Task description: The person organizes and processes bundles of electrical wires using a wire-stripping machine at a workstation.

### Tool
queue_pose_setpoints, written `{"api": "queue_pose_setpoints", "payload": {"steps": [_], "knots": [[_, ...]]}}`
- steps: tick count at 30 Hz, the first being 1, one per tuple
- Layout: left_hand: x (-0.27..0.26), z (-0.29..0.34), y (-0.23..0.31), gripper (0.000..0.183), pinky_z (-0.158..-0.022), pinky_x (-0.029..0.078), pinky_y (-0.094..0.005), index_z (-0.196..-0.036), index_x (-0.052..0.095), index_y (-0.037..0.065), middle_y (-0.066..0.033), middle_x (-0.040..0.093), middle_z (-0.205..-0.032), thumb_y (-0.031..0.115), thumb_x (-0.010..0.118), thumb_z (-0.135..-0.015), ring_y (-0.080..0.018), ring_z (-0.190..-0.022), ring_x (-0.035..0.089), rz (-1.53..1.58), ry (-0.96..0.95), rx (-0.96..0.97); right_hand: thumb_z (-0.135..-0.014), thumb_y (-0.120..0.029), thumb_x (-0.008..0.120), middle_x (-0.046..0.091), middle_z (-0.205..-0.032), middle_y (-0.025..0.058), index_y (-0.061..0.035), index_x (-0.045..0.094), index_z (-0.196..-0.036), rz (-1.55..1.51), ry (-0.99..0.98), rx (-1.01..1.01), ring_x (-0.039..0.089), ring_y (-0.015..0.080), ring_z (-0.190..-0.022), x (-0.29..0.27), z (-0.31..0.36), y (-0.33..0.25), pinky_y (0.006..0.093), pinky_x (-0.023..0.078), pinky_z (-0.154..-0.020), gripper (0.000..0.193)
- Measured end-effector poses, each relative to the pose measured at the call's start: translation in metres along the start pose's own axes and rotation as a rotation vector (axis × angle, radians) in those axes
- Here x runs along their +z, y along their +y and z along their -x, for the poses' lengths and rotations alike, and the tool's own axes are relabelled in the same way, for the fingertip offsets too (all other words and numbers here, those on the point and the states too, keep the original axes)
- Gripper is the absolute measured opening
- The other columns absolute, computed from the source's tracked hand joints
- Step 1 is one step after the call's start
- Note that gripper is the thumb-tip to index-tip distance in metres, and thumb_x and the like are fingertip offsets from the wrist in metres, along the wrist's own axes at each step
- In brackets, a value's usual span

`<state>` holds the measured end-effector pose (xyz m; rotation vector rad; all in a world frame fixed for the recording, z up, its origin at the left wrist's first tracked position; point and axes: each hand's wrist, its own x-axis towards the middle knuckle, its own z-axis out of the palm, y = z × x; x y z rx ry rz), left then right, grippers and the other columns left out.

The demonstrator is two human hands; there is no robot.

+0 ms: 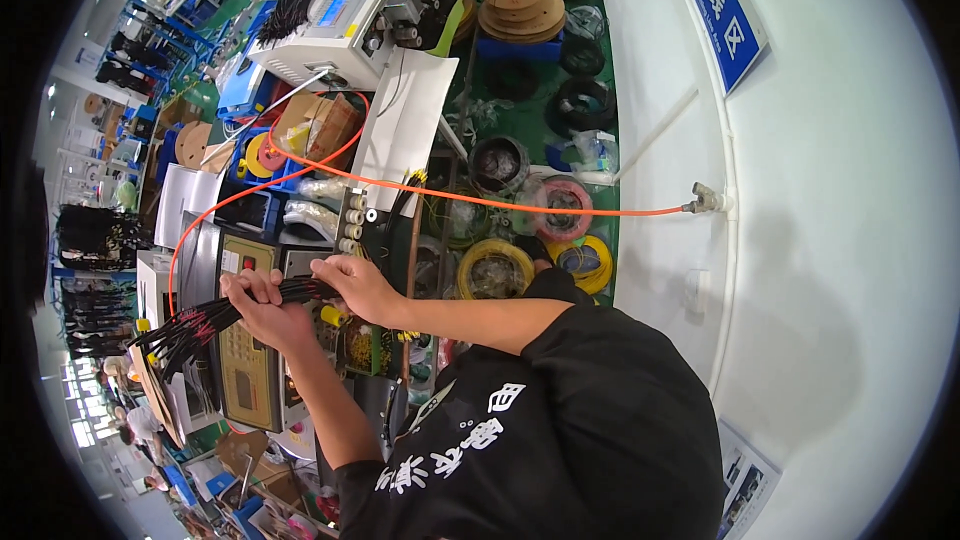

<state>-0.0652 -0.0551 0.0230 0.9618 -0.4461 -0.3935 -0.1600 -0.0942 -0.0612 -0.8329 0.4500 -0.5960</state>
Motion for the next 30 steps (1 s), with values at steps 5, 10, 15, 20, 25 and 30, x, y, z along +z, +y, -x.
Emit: {"api": "queue_pose_setpoints", "payload": {"steps": [5, 10, 15, 20, 25, 30], "knots": [[0.005, 0.009, -0.007, 0.034, -0.064, 0.04, -0.0273, -0.076, 0.039, 0.014, 0.0038, 0.03, -0.064, 0.03, 0.055, -0.102, -0.0067, -0.055, 0.03, 0.048, -0.023, -0.019, -0.1, -0.057, 0.048, 0.05, -0.061, -0.0015, -0.0051, 0.062, -0.079, 0.073, 0.098, -0.054, 0.045, 0.0063, -0.046, -0.006, -0.009, 0.013, 0.023, 0.032, -0.042, 0.057], [0.007, 0.009, -0.007, 0.032, -0.065, 0.042, -0.0283, -0.078, 0.041, 0.013, 0.0029, 0.031, -0.065, 0.029, 0.055, -0.102, -0.0073, -0.055, 0.031, 0.112, -0.068, -0.081, -0.099, -0.061, 0.044, 0.048, -0.055, -0.0025, -0.0064, 0.058, -0.071, -0.081, 0.029, 0.066, 0.046, 0.0068, -0.047, -0.003, -0.006, -0.005, 0.0225, 0.037, -0.042, 0.063], [0.001, 0.005, -0.003, 0.03, -0.066, 0.042, -0.0283, -0.078, 0.041, 0.013, 0.0027, 0.032, -0.066, 0.027, 0.054, -0.102, -0.0076, -0.056, 0.032, 0.083, 0.008, -0.046, -0.099, -0.062, 0.044, 0.047, -0.057, -0.0023, -0.0063, 0.058, -0.08, -0.126, -0.064, 0.115, 0.041, 0.0056, -0.045, -0.012, -0.003, -0.002, 0.022, 0.032, -0.041, 0.06], [0.001, 0.01, -0.014, 0.026, -0.067, 0.043, -0.0287, -0.081, 0.042, 0.012, 0.0022, 0.033, -0.068, 0.023, 0.053, -0.102, -0.0084, -0.059, 0.034, 0.176, -0.043, -0.032, -0.099, -0.063, 0.043, 0.044, -0.055, -0.0025, -0.0074, 0.059, -0.077, -0.164, -0.04, 0.096, 0.036, 0.0059, -0.045, -0.007, -0.003, 0.004, 0.0231, 0.026, -0.041, 0.061], [0.007, 0.013, -0.012, 0.019, -0.065, 0.043, -0.0269, -0.086, 0.046, 0.013, 0.0031, 0.034, -0.067, 0.021, 0.054, -0.101, -0.0079, -0.056, 0.034, 0.229, -0.029, -0.101, -0.096, -0.066, 0.044, 0.052, -0.06, 0.0013, -0.0073, 0.06, -0.078, -0.212, -0.066, 0.191, 0.044, 0.0091, -0.045, -0.022, -0.007, 0.013, 0.0233, 0.03, -0.041, 0.064], [0.014, 0.016, -0.021, 0.018, -0.064, 0.043, -0.0285, -0.088, 0.048, 0.014, 0.0022, 0.036, -0.066, 0.023, 0.056, -0.101, -0.0091, -0.055, 0.035, 0.256, -0.017, -0.178, -0.096, -0.069, 0.041, 0.06, -0.066, 0.004, -0.007, 0.062, -0.087, -0.35, 0.03, 0.261, 0.057, 0.014, -0.051, -0.019, -0.008, 0.003, 0.0243, 0.041, -0.044, 0.066]]}}
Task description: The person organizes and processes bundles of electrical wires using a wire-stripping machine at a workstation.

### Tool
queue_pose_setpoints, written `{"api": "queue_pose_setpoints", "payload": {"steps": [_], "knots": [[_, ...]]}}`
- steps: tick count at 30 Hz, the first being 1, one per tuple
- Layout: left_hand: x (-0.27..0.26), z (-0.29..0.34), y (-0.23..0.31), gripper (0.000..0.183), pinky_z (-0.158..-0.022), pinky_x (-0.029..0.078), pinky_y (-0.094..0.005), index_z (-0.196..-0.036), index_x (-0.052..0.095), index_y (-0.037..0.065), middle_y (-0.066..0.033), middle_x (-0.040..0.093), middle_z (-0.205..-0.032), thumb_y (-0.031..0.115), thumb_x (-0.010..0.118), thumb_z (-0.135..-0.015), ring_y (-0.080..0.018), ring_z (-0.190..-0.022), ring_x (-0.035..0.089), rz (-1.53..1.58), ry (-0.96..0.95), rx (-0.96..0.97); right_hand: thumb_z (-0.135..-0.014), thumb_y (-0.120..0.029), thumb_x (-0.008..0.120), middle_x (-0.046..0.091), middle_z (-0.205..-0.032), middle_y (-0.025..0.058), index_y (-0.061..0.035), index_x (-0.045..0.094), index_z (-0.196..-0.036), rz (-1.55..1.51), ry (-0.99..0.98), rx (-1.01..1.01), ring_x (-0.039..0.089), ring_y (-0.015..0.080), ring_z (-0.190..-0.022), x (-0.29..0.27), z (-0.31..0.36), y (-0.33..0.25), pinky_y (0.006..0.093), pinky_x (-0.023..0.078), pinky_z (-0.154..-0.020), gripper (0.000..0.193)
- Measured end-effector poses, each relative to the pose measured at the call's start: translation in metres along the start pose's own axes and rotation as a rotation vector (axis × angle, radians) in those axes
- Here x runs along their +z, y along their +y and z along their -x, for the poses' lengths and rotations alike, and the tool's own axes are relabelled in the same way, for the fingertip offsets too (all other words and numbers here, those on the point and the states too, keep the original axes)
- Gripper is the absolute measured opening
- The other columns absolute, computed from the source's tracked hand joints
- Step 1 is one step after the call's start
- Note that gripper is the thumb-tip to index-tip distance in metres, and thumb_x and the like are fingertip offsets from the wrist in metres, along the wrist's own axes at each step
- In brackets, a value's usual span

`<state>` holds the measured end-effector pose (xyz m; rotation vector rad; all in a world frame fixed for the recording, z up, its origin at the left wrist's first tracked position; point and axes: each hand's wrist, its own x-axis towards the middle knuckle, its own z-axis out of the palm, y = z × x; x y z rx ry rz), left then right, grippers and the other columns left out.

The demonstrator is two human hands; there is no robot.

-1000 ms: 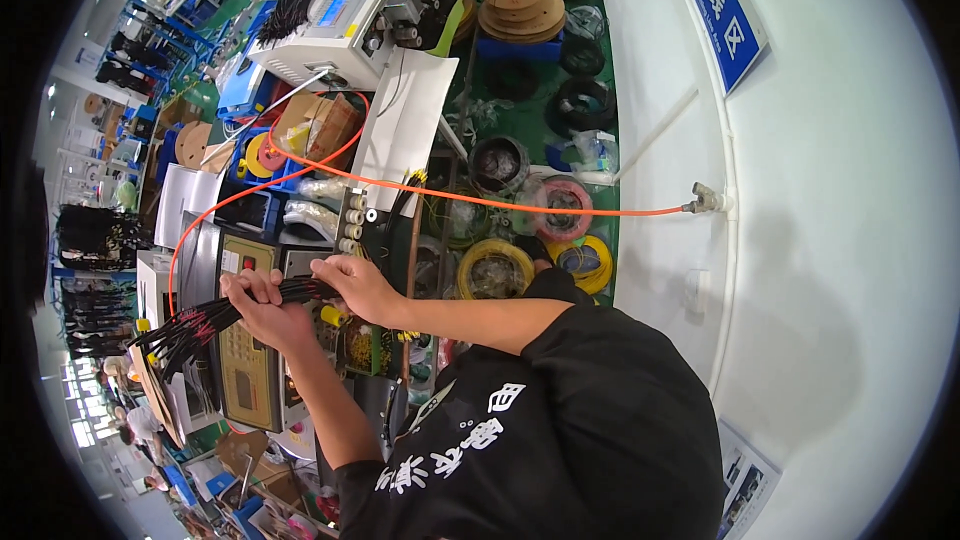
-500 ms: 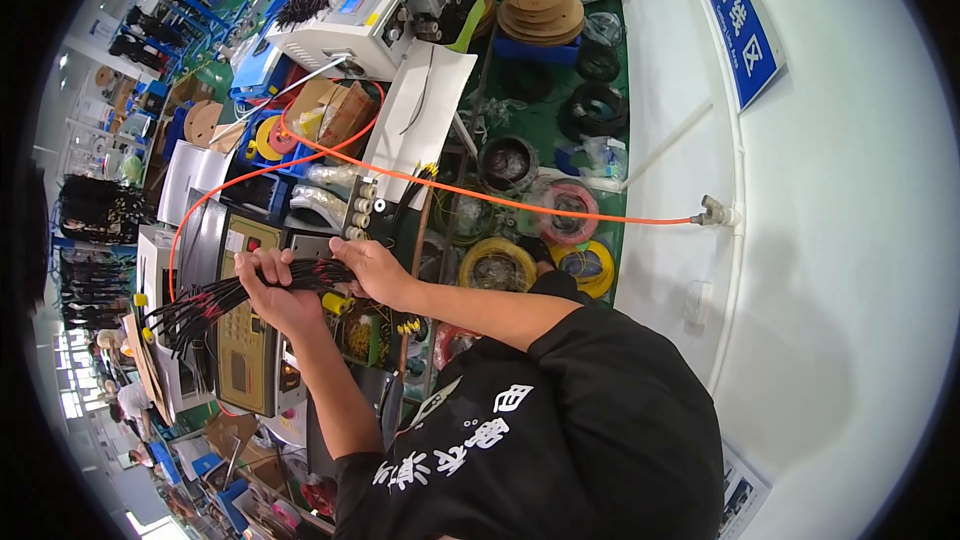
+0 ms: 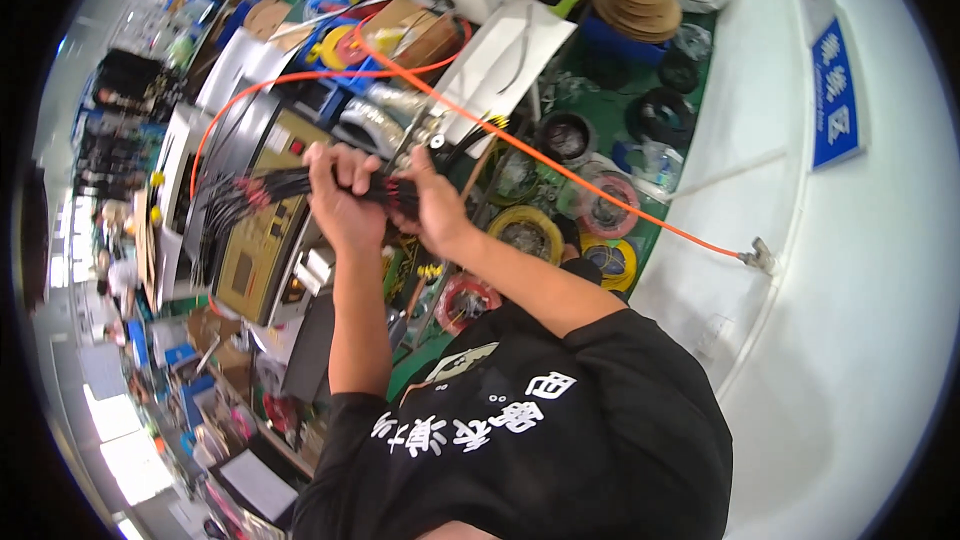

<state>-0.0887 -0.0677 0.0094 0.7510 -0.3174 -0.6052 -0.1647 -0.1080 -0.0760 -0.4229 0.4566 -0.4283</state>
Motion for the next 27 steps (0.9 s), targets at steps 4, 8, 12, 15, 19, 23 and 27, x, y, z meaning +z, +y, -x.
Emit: {"api": "queue_pose_setpoints", "payload": {"steps": [4, 8, 12, 15, 19, 23, 27], "knots": [[-0.013, -0.005, -0.008, 0.022, -0.061, 0.045, -0.0313, -0.086, 0.046, 0.01, 0.0, 0.04, -0.066, 0.023, 0.053, -0.102, -0.012, -0.056, 0.041, -0.002, 0.008, 0.036, -0.101, -0.057, 0.04, 0.066, -0.085, 0.0066, -0.004, 0.063, -0.095, -0.193, -0.006, -0.069, 0.063, 0.0171, -0.083, 0.008, 0.007, -0.012, 0.0308, 0.05, -0.075, 0.058], [-0.015, 0.004, -0.026, 0.021, -0.05, 0.035, -0.0264, -0.085, 0.049, 0.011, 0.0026, 0.037, -0.064, 0.022, 0.054, -0.101, -0.0105, -0.053, 0.037, -0.047, 0.03, 0.034, -0.101, -0.052, 0.042, 0.067, -0.087, 0.007, -0.0046, 0.065, -0.091, -0.273, 0.087, -0.065, 0.063, 0.0191, -0.087, 0.007, -0.005, 0.008, 0.0328, 0.048, -0.083, 0.053], [-0.029, 0.007, -0.022, 0.022, -0.043, 0.036, -0.0266, -0.085, 0.05, 0.01, 0.0029, 0.037, -0.059, 0.024, 0.057, -0.099, -0.0087, -0.047, 0.036, -0.259, 0.028, -0.136, -0.1, -0.044, 0.048, 0.068, -0.101, 0.0085, -0.0011, 0.063, -0.107, 0.042, -0.118, -0.168, 0.063, 0.0201, -0.094, -0.033, -0.004, -0.005, 0.0331, 0.047, -0.088, 0.046], [-0.036, 0.023, -0.013, 0.02, -0.043, 0.037, -0.0259, -0.086, 0.053, 0.007, 0.003, 0.041, -0.059, 0.022, 0.057, -0.098, -0.0079, -0.045, 0.038, -0.359, -0.118, -0.356, -0.096, -0.031, 0.06, 0.065, -0.119, 0.01, 0.0015, 0.05, -0.133, 0.276, -0.426, -0.17, 0.061, 0.0195, -0.11, -0.02, 0.007, -0.041, 0.0345, 0.045, -0.101, 0.051], [-0.044, 0.039, -0.024, 0.021, -0.044, 0.036, -0.0254, -0.087, 0.055, 0.005, 0.0018, 0.046, -0.061, 0.024, 0.062, -0.096, -0.0083, -0.047, 0.044, -0.639, -0.334, -0.443, -0.084, -0.012, 0.075, 0.066, -0.116, 0.0099, 0.0028, 0.05, -0.132, 0.579, -0.572, -0.137, 0.064, 0.0184, -0.104, 0.017, 0.005, -0.079, 0.0324, 0.049, -0.095, 0.056], [-0.045, 0.047, -0.025, 0.024, -0.048, 0.038, -0.0287, -0.083, 0.056, 0.004, 0.0009, 0.049, -0.062, 0.023, 0.063, -0.095, -0.009, -0.052, 0.046, -0.954, -0.474, -0.454, -0.083, -0.008, 0.073, 0.067, -0.093, 0.007, 0.0027, 0.054, -0.127, 0.401, -0.602, -0.112, 0.066, 0.0214, -0.095, 0.028, 0.001, -0.1, 0.0407, 0.05, -0.097, 0.049], [-0.043, 0.051, -0.027, 0.026, -0.053, 0.04, -0.0309, -0.082, 0.055, 0.002, 0.0004, 0.051, -0.065, 0.023, 0.063, -0.095, -0.0095, -0.056, 0.044, -1.006, -0.478, -0.511, -0.084, -0.007, 0.073, 0.063, -0.097, 0.0062, 0.0006, 0.052, -0.129, 0.271, -0.575, -0.1, 0.065, 0.0186, -0.089, 0.021, 0.001, -0.109, 0.0422, 0.052, -0.091, 0.051]]}}
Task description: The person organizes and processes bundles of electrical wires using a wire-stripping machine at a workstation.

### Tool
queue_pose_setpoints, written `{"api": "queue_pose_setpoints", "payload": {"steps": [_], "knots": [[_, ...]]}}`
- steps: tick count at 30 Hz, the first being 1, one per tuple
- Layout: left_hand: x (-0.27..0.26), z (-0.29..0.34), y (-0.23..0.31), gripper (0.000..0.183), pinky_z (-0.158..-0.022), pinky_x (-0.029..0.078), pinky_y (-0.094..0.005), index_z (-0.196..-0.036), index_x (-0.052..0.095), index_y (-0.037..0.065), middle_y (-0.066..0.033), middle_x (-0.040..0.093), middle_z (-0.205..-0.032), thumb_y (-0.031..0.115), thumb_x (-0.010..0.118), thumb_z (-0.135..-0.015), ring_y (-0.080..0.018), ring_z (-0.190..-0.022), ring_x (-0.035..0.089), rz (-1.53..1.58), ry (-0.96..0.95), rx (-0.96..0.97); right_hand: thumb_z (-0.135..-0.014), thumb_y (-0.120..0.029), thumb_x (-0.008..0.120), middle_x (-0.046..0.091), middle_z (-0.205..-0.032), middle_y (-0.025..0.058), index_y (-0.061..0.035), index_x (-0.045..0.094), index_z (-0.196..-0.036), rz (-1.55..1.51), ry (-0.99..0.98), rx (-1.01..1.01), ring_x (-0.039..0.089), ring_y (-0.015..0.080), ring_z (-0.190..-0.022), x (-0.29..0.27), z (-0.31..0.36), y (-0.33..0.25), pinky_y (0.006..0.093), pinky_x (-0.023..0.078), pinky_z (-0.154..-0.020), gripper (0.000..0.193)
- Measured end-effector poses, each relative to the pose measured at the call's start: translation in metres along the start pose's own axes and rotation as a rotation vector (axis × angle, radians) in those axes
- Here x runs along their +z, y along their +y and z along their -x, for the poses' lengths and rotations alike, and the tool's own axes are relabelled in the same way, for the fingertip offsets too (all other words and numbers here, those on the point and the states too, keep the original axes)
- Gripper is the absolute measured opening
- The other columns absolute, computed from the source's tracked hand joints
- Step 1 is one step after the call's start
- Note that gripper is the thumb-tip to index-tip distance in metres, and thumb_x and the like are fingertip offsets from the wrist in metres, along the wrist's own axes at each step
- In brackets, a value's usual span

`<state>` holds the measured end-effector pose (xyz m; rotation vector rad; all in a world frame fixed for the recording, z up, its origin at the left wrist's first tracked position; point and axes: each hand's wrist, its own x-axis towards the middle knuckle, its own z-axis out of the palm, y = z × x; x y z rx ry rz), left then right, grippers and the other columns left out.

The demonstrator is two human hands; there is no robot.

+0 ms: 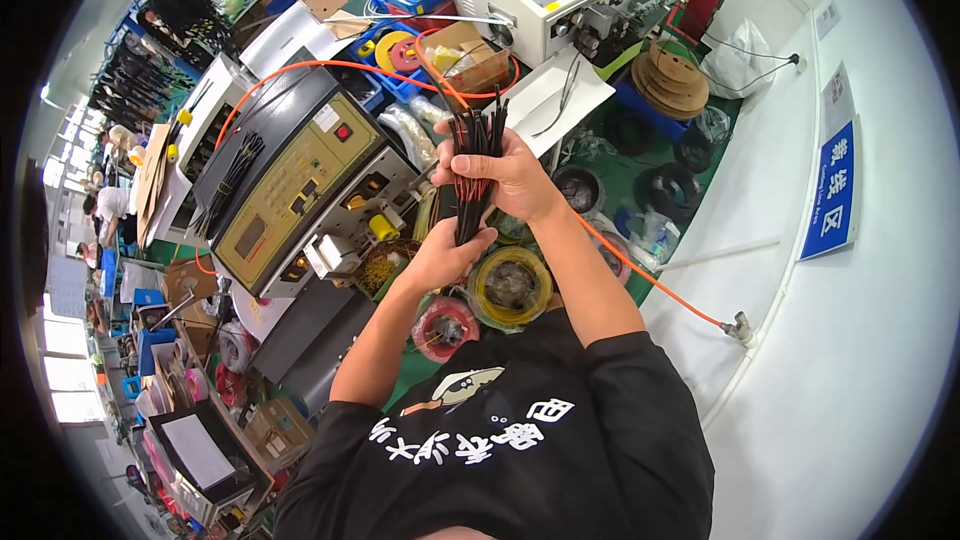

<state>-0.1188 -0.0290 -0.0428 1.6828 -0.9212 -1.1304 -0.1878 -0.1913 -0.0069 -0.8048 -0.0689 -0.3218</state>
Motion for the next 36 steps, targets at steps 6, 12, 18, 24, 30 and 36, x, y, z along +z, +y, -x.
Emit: {"api": "queue_pose_setpoints", "payload": {"steps": [6, 12, 18, 24, 30, 36], "knots": [[0.003, 0.001, 0.003, 0.026, -0.046, 0.039, -0.0278, -0.081, 0.054, 0.004, 0.0024, 0.048, -0.06, 0.023, 0.063, -0.096, -0.0085, -0.049, 0.046, 0.06, -0.101, -0.04, -0.092, -0.031, 0.065, 0.064, -0.094, 0.0081, 0.0024, 0.054, -0.127, -0.141, 0.039, -0.092, 0.065, 0.0199, -0.086, 0.003, -0.001, -0.012, 0.0429, 0.054, -0.088, 0.05], [0.003, -0.001, -0.004, 0.025, -0.047, 0.041, -0.0275, -0.086, 0.058, 0.002, 0.0009, 0.051, -0.062, 0.025, 0.066, -0.094, -0.0086, -0.05, 0.049, 0.039, -0.242, -0.009, -0.095, -0.027, 0.06, 0.067, -0.087, 0.0082, 0.0051, 0.06, -0.116, -0.1, -0.003, 0.058, 0.069, 0.0191, -0.077, -0.01, -0.013, -0.059, 0.0403, 0.058, -0.085, 0.038], [0.001, 0.0, -0.003, 0.024, -0.049, 0.042, -0.0267, -0.088, 0.06, 0.002, 0.0008, 0.052, -0.065, 0.025, 0.066, -0.095, -0.0083, -0.053, 0.05, 0.071, -0.248, 0.023, -0.098, -0.022, 0.061, 0.071, -0.109, 0.0153, 0.0027, 0.069, -0.103, 0.49, -0.099, -0.025, 0.067, 0.0231, -0.105, 0.007, -0.033, -0.093, 0.0348, 0.051, -0.093, 0.027], [-0.002, 0.003, -0.011, 0.022, -0.05, 0.045, -0.0265, -0.092, 0.061, 0.002, 0.0007, 0.053, -0.066, 0.024, 0.065, -0.095, -0.009, -0.053, 0.05, 0.111, -0.226, -0.017, -0.099, -0.024, 0.061, 0.067, -0.095, 0.003, 0.0023, 0.069, -0.112, 0.441, -0.023, -0.628, 0.055, 0.0061, -0.08, 0.038, -0.026, -0.173, 0.0201, 0.044, -0.069, 0.031], [-0.012, -0.012, -0.023, 0.027, -0.057, 0.05, -0.031, -0.104, 0.06, -0.003, 0.0, 0.048, -0.06, 0.022, 0.051, -0.104, -0.0109, -0.05, 0.049, 0.416, -0.012, 0.006, -0.098, -0.024, 0.062, 0.064, -0.084, 0.0049, 0.0037, 0.07, -0.107, 0.556, 0.011, -0.645, 0.048, 0.0044, -0.067, 0.066, 0.019, -0.2, 0.0178, 0.036, -0.055, 0.03], [-0.013, -0.016, 0.032, 0.042, -0.079, 0.057, -0.0368, -0.126, 0.055, -0.005, -0.0177, 0.07, -0.106, 0.031, 0.045, -0.105, -0.0239, -0.095, 0.069, 0.585, -0.122, 0.076, -0.097, -0.021, 0.064, 0.062, -0.078, -0.0024, 0.0002, 0.072, -0.101, 0.941, 0.257, -0.154, 0.052, 0.0026, -0.062, 0.068, 0.016, -0.122, 0.0187, 0.043, -0.058, 0.023]]}}
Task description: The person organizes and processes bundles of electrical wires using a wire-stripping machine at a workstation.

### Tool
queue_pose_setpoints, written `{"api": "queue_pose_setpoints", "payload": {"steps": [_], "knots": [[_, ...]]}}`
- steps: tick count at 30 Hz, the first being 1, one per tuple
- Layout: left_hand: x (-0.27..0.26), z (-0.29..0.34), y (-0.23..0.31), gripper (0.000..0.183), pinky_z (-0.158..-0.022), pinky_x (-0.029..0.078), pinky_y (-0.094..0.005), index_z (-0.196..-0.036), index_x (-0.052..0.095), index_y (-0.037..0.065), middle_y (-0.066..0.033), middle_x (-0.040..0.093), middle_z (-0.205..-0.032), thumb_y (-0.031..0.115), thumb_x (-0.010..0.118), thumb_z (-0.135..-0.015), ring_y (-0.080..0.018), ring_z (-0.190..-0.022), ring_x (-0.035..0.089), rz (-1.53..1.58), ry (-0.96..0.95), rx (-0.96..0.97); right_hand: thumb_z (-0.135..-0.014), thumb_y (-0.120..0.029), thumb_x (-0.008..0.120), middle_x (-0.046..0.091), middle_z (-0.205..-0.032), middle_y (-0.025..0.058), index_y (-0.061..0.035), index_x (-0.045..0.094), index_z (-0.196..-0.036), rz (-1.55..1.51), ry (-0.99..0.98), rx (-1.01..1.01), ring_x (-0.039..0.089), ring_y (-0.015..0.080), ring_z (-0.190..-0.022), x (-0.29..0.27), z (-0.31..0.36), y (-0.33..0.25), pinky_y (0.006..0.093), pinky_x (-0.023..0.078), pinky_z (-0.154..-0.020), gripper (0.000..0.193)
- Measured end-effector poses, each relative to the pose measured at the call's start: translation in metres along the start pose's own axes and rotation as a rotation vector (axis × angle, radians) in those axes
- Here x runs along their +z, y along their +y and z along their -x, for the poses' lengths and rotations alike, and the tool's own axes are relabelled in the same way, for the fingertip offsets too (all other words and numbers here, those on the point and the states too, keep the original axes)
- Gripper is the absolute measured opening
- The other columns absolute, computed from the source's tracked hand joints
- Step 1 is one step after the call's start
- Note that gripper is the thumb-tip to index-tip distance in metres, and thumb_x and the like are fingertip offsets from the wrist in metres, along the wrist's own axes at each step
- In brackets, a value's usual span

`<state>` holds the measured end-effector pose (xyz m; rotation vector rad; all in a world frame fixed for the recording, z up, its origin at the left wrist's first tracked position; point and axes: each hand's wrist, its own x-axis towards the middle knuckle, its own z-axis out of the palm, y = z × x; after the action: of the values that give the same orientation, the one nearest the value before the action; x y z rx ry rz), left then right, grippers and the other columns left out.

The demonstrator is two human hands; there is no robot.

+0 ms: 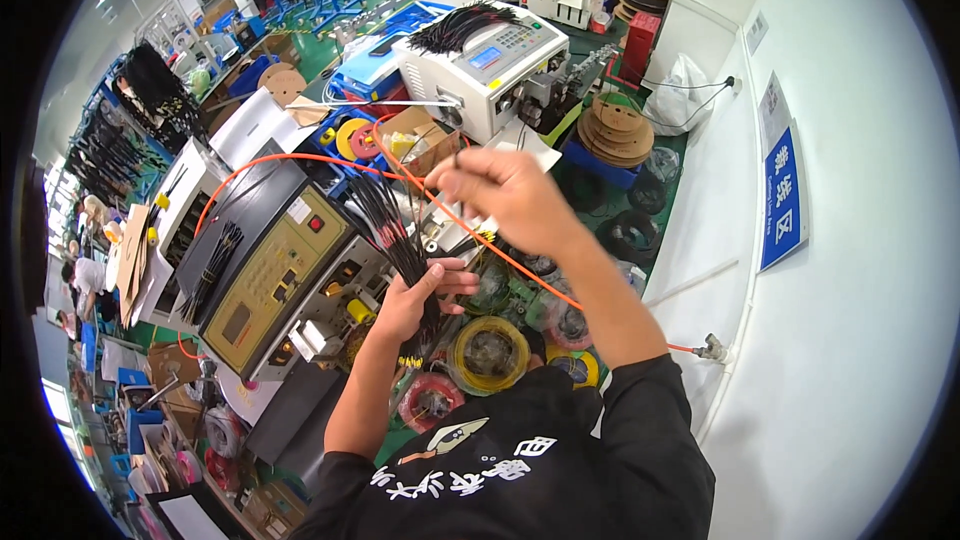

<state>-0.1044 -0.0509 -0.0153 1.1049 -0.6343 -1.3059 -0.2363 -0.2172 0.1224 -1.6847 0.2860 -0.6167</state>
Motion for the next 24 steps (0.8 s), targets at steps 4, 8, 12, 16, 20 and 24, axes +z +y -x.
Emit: {"api": "queue_pose_setpoints", "payload": {"steps": [4, 8, 12, 16, 20, 24], "knots": [[0.014, -0.008, 0.002, 0.042, -0.079, 0.055, -0.0343, -0.129, 0.054, -0.005, -0.0163, 0.069, -0.11, 0.029, 0.045, -0.106, -0.024, -0.099, 0.069, 0.072, -0.103, 0.025, -0.098, -0.02, 0.063, 0.061, -0.077, -0.0024, 0.0027, 0.069, -0.103, -0.021, 0.074, 0.009, 0.052, 0.0036, -0.066, 0.016, -0.01, 0.056, 0.0207, 0.045, -0.061, 0.024], [0.009, -0.014, 0.0, 0.04, -0.06, 0.046, -0.0282, -0.126, 0.054, -0.005, -0.0078, 0.063, -0.078, 0.029, 0.046, -0.106, -0.0149, -0.064, 0.061, 0.097, -0.011, -0.1, -0.098, -0.021, 0.063, 0.062, -0.078, -0.001, 0.0022, 0.069, -0.102, -0.028, 0.164, 0.012, 0.054, 0.0044, -0.067, 0.012, -0.02, 0.091, 0.0214, 0.047, -0.063, 0.024], [-0.004, -0.031, -0.001, 0.033, -0.051, 0.037, -0.0264, -0.11, 0.058, -0.002, 0.0017, 0.043, -0.067, 0.03, 0.05, -0.104, -0.0083, -0.053, 0.034, 0.262, 0.016, -0.155, -0.099, -0.021, 0.062, 0.064, -0.084, 0.0024, 0.0034, 0.065, -0.109, -0.046, 0.267, -0.018, 0.058, 0.0066, -0.071, 0.007, -0.032, 0.121, 0.0232, 0.05, -0.069, 0.027], [-0.015, -0.052, -0.001, 0.027, -0.049, 0.033, -0.0254, -0.098, 0.055, 0.002, 0.0037, 0.038, -0.066, 0.029, 0.055, -0.102, -0.0073, -0.052, 0.033, 0.111, 0.144, -0.113, -0.096, -0.024, 0.067, 0.065, -0.105, 0.0048, 0.0013, 0.053, -0.127, -0.322, 0.093, 0.316, 0.061, 0.0111, -0.095, 0.005, -0.039, 0.175, 0.0282, 0.05, -0.086, 0.042], [-0.027, -0.076, 0.003, 0.013, -0.052, 0.041, -0.0275, -0.099, 0.057, 0.003, -0.0012, 0.051, -0.071, 0.015, 0.058, -0.096, -0.0106, -0.056, 0.049, -0.329, 0.162, -0.092, -0.085, -0.014, 0.077, 0.061, -0.123, 0.0072, -0.0038, 0.048, -0.133, -0.526, -0.337, 0.287, 0.058, 0.0124, -0.111, 0.029, -0.04, 0.173, 0.031, 0.047, -0.096, 0.057], [-0.014, -0.107, 0.015, 0.033, -0.076, 0.053, -0.0371, -0.107, 0.055, -0.003, -0.0178, 0.067, -0.086, 0.022, 0.064, -0.088, -0.0268, -0.081, 0.067, -1.017, 0.227, -0.101, -0.092, -0.017, 0.069, 0.063, -0.077, 0.0043, 0.0006, 0.057, -0.107, -0.806, 0.104, 0.369, 0.062, 0.0142, -0.076, 0.037, -0.056, 0.196, 0.0289, 0.05, -0.078, 0.026]]}}
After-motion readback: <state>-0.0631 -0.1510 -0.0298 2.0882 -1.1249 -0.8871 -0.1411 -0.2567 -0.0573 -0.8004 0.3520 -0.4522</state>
